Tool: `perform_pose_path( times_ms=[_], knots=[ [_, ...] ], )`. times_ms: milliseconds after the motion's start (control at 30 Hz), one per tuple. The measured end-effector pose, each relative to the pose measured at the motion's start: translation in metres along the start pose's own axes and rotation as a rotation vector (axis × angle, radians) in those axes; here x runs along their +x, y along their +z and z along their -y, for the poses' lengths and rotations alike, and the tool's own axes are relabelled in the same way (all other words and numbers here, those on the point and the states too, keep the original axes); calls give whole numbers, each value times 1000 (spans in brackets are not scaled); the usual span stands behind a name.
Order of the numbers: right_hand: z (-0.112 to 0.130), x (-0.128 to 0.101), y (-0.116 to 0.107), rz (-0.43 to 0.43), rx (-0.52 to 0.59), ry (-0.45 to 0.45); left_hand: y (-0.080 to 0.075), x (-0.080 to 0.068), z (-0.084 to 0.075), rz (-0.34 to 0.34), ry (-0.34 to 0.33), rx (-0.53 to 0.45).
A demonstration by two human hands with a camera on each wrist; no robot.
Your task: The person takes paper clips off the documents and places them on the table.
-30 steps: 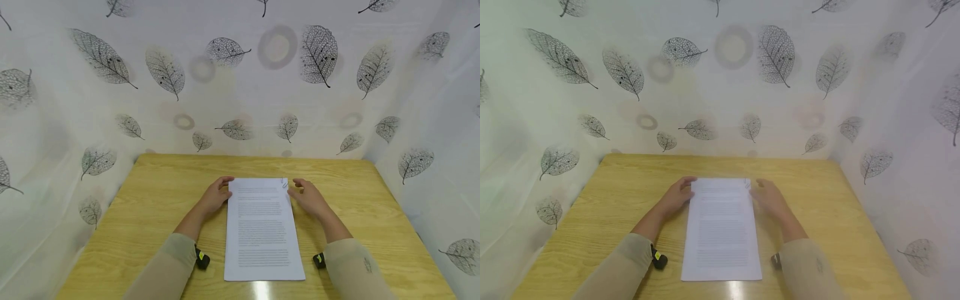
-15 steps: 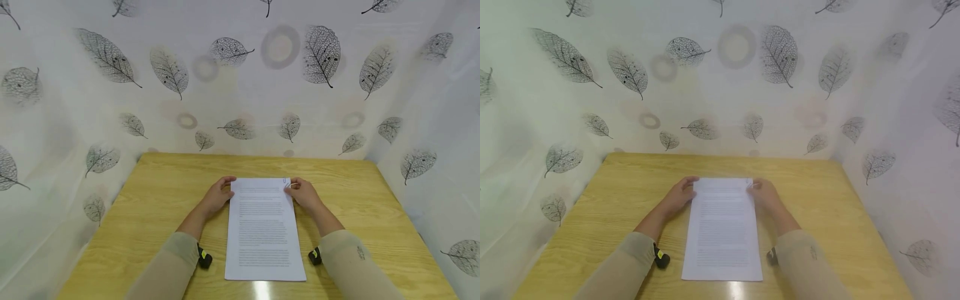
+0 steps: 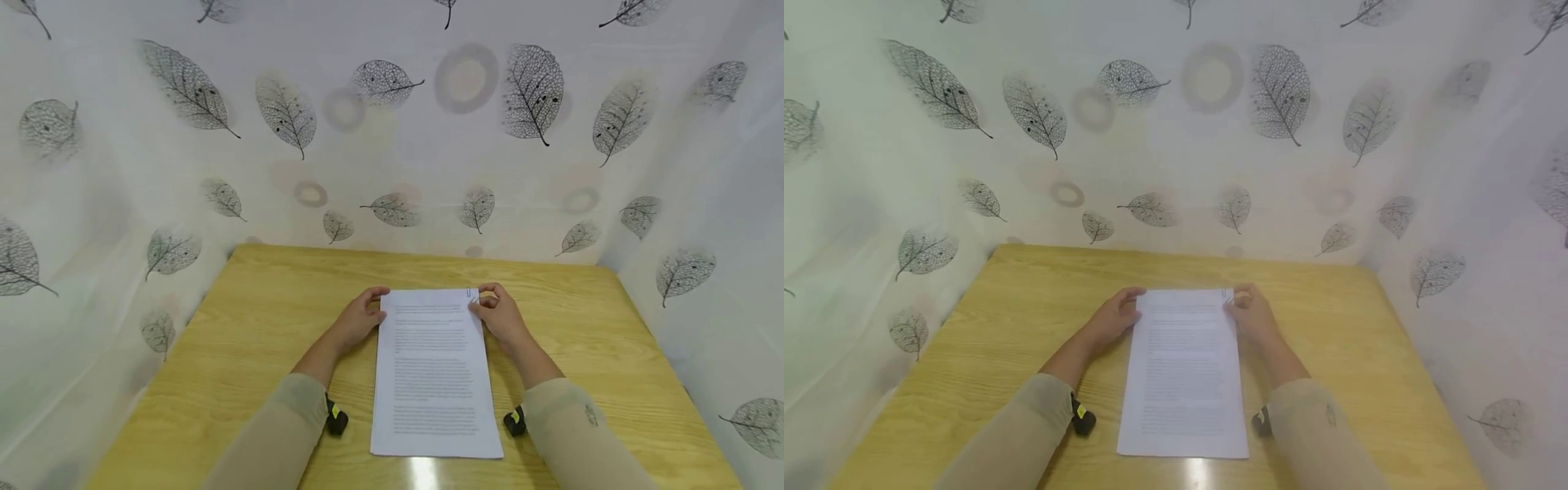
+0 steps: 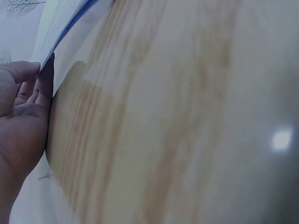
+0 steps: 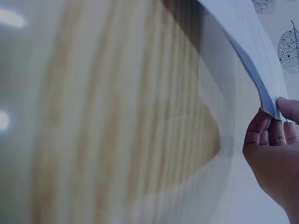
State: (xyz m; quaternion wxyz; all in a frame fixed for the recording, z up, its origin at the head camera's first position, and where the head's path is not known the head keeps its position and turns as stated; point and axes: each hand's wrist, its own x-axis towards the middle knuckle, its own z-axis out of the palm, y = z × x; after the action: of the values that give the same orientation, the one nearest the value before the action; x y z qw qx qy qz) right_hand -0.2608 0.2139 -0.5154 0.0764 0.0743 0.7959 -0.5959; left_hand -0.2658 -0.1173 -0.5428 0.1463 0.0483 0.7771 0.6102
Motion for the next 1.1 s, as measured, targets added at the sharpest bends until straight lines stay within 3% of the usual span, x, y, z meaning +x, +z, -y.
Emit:
perform_pose_path(
  times_ms=[167,533,900,1100],
  knots=[
    [-4,4,2,-23,-13,-41,-2,2,2,7,9,-11],
    [-4,4,9,-170,-37,-11,1,4,5,12,8,11],
    [-7,3,11,-206,-119,-12,1,4,6,4,7,19],
    [-2,0,11,-219,-103,-3,0,3,4,8,-4,1]
  ],
)
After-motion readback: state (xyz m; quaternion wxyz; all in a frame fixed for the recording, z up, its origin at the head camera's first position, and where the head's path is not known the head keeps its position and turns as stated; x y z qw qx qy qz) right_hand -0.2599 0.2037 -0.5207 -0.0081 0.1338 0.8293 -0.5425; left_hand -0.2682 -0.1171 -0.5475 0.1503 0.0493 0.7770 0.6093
